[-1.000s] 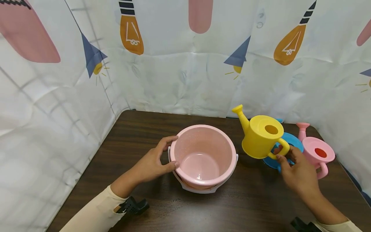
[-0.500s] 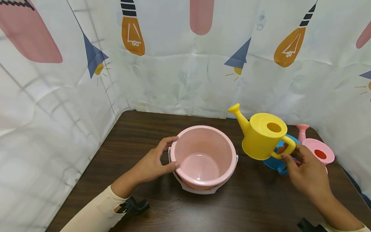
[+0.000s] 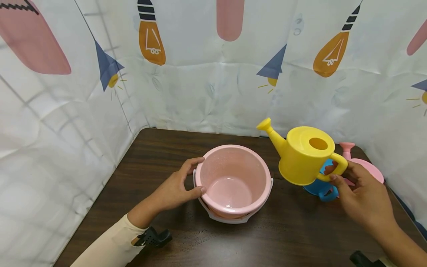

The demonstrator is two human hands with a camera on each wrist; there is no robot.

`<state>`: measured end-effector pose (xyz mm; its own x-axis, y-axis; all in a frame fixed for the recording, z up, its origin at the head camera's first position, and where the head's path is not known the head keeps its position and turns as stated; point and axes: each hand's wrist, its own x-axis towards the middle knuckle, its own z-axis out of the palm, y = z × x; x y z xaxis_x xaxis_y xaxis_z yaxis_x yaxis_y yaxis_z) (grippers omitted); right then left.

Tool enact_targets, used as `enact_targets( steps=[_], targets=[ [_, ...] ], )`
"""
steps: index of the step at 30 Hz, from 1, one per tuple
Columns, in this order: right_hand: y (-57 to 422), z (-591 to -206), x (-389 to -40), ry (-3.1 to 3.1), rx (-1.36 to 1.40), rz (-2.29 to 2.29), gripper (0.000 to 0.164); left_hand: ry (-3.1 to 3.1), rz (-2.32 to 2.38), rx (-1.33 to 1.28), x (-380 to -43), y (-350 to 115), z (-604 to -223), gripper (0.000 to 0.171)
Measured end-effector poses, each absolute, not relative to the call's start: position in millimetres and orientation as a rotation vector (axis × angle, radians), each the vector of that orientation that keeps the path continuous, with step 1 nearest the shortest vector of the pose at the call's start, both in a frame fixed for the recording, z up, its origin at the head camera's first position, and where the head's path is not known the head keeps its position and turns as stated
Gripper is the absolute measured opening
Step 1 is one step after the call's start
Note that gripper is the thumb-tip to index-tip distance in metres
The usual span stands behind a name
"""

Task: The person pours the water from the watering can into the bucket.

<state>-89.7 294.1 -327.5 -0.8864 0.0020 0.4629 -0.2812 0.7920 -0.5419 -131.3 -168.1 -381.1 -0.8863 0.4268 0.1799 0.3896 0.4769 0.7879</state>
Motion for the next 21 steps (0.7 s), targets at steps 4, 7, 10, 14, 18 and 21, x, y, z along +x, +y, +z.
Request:
enact_targets(
  steps=[4, 7, 10, 14, 18, 21],
  targets=[
    [294, -323, -88, -2.551, 0.208, 0.864, 0.029, 2.663, 1.406, 0.737, -131, -168, -381, 0.078],
    [293, -321, -87, -2.562, 0.220, 0.876, 0.032, 2.660, 1.409, 0.740, -132, -168, -381, 0.078],
    [293, -319, -87, -2.577, 0.228, 0.875, 0.036, 2.657, 1.412, 0.745, -132, -168, -382, 0.079],
    [292, -316, -86, -2.612, 0.208, 0.837, 0.038, 2.655, 1.412, 0.748, -132, -169, -382, 0.078],
    [290, -313, -85, -2.632, 0.203, 0.823, 0.026, 2.657, 1.408, 0.747, -132, -169, -382, 0.078],
    [288, -312, -85, -2.625, 0.221, 0.835, 0.018, 2.657, 1.404, 0.749, -132, -169, -382, 0.078]
  ],
)
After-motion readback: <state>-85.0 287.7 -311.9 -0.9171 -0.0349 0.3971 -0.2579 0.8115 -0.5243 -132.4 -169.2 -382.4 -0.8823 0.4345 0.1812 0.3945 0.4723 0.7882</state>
